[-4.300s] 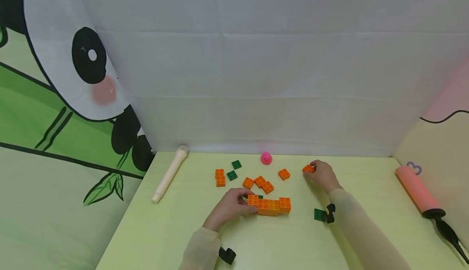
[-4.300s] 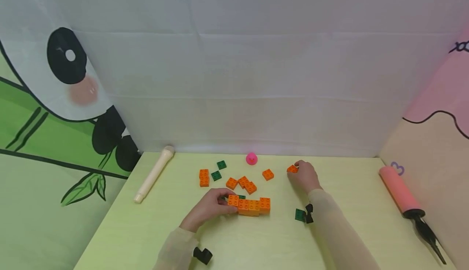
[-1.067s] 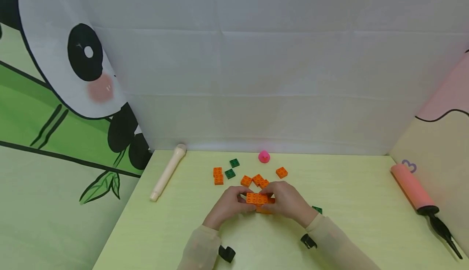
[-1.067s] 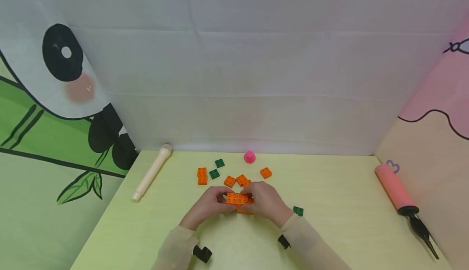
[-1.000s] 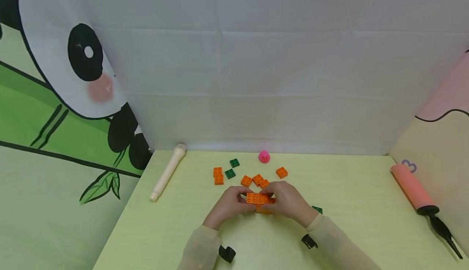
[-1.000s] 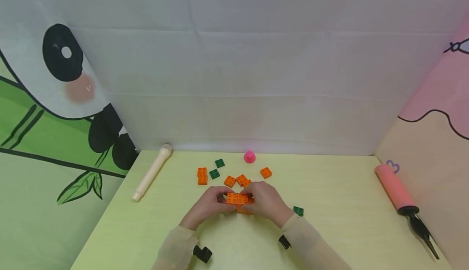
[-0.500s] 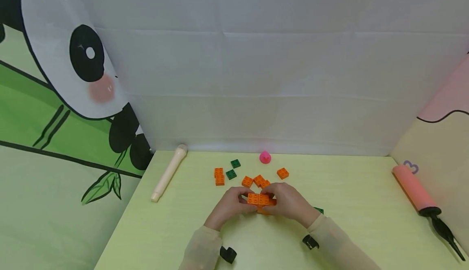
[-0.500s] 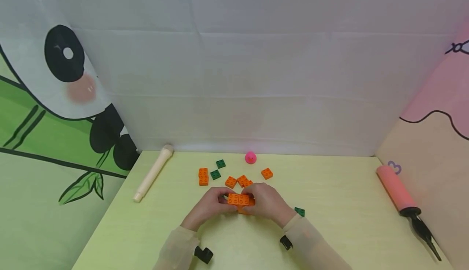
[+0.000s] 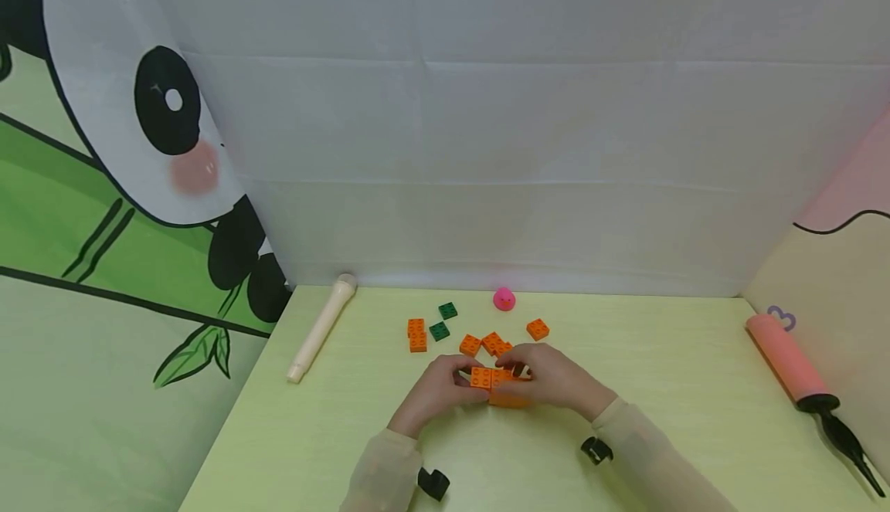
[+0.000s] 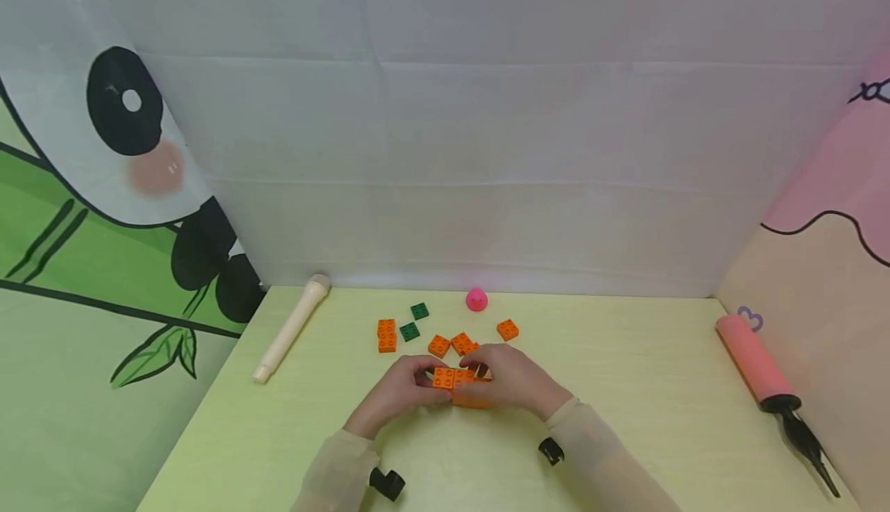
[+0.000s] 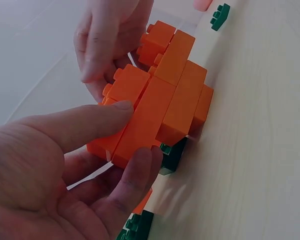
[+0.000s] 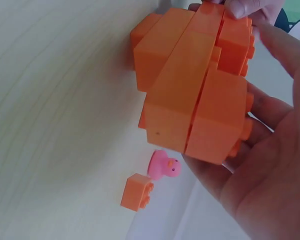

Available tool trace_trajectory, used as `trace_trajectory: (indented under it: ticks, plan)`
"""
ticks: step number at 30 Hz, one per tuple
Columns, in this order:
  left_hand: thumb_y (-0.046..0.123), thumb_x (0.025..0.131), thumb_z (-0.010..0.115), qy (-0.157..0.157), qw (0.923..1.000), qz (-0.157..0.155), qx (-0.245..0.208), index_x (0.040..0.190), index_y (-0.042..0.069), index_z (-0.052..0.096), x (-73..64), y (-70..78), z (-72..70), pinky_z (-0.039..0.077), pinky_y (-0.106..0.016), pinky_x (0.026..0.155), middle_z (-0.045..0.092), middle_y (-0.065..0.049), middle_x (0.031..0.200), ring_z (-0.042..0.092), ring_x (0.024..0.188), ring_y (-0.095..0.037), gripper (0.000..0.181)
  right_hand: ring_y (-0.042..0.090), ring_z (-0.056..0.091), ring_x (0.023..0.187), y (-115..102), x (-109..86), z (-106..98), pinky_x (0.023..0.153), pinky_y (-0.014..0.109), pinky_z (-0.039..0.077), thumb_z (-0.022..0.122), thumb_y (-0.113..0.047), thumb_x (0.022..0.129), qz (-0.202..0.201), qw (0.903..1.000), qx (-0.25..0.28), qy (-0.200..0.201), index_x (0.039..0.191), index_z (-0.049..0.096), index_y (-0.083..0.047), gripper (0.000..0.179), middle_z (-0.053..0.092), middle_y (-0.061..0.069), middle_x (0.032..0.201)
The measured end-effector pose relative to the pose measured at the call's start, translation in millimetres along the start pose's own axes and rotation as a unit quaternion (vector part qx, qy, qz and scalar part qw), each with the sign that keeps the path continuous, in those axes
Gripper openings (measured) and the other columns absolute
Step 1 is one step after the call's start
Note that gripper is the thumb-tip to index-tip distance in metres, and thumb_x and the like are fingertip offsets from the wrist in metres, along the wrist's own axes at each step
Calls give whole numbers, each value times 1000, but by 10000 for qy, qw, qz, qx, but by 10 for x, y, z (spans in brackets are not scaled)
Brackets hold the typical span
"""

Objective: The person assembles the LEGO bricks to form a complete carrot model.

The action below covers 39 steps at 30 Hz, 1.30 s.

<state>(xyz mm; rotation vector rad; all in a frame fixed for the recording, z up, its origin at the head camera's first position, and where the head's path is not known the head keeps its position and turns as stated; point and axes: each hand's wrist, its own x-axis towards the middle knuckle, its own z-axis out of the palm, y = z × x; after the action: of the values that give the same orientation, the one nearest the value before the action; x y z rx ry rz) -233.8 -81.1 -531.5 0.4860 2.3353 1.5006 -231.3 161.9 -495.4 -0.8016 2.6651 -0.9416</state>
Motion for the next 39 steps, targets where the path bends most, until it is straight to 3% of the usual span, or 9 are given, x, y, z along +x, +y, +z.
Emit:
trace_trajectory:
  ticks: [5,10,18,22,26,29,35,39]
  plan:
    - [20,87,87,16,10000,10,1,114,14,77,-7,-1,-2,57,-34,76,70,3,114,68,86,-16,29,12,65,89,77,-7,-82,78,32,57,66,-45,103,59,9990,407,197,117,76,-10,39,72,-10,99]
    - [20,86,88,12,10000,18,23,114,13,77,-13,4,-1,56,-32,75,71,3,112,68,85,-15,30,16,66,91,217,12,-193,82,34,57,63,-32,106,152,9971,369,645,113,77,-9,28,74,2,104]
    - [17,86,88,8,10000,43,1,114,12,77,-16,5,7,56,-32,72,70,0,113,67,84,-16,31,19,66,93,486,125,-259,85,42,57,70,-9,100,636,9887,-500,1263,114,76,-4,16,72,3,106]
    - [18,86,88,-2,10000,30,10,114,13,77,-10,0,6,56,-32,71,70,2,113,67,84,-15,30,26,68,97,586,199,-229,90,46,57,75,-4,95,695,9800,-1214,1418,117,73,-1,23,68,10,112]
    - [19,86,88,7,10000,-4,28,114,15,78,8,-10,8,56,-33,71,70,4,113,67,84,-15,30,30,66,101,684,277,-195,94,48,56,76,-2,91,768,9731,-1684,1374,125,70,0,34,63,14,119]
    - [19,86,88,8,10000,-6,26,114,15,78,17,-7,11,56,-34,71,70,4,111,67,84,-16,29,31,64,101,743,329,-193,95,48,56,75,0,90,911,9727,-1746,1225,130,68,-1,41,60,15,121]
    - [19,86,88,18,10000,-42,11,114,15,77,29,9,14,56,-33,71,70,4,108,67,84,-16,30,30,62,103,816,383,-203,96,50,54,68,2,87,1318,9770,-1499,746,138,67,-7,51,57,15,127]
    - [20,86,88,48,10000,-48,30,114,15,77,37,15,18,56,-34,71,70,4,109,67,84,-16,30,30,60,102,853,394,-213,99,50,52,67,2,89,1418,9795,-1265,667,136,67,-4,47,60,13,121]
